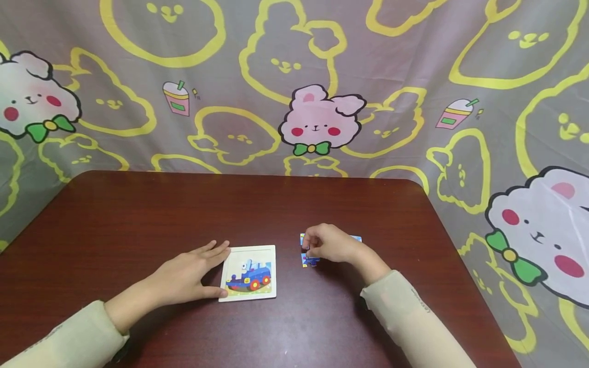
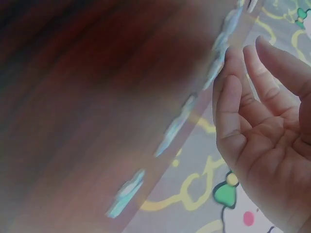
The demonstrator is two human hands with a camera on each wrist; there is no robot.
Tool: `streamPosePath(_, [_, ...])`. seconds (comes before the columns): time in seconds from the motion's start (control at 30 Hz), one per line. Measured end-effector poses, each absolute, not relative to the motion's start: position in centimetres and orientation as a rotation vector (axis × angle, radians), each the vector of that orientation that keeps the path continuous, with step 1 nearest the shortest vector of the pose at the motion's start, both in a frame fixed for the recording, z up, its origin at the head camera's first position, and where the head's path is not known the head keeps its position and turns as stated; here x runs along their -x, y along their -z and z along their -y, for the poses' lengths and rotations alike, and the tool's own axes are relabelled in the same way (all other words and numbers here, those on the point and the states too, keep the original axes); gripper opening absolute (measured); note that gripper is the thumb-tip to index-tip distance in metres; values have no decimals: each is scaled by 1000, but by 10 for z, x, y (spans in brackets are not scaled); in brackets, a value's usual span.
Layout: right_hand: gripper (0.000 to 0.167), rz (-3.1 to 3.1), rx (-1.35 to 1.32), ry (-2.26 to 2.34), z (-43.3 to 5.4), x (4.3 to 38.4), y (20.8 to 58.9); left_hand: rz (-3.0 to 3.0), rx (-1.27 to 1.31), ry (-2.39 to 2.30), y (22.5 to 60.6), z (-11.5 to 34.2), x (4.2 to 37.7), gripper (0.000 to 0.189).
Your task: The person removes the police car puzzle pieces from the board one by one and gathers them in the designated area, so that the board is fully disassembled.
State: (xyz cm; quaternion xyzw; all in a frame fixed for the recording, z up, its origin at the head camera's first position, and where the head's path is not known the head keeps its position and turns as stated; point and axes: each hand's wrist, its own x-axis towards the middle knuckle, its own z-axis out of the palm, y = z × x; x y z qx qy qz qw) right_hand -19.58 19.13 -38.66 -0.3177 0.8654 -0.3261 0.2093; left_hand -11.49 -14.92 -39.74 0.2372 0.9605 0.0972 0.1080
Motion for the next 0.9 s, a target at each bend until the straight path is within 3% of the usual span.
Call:
streamPosePath(0.37, [9, -2333, 1038, 815, -132, 192, 380, -2826, -698, -294, 399, 150, 115, 93])
streamPosePath(0.63, [23, -2268, 1214, 704, -94, 187, 380, -2816, -695, -306, 399, 150, 115, 92])
streamPosePath(0.9, [24, -2290, 1200, 588, -79, 187, 385, -2816, -697, -305, 399, 151, 115, 92])
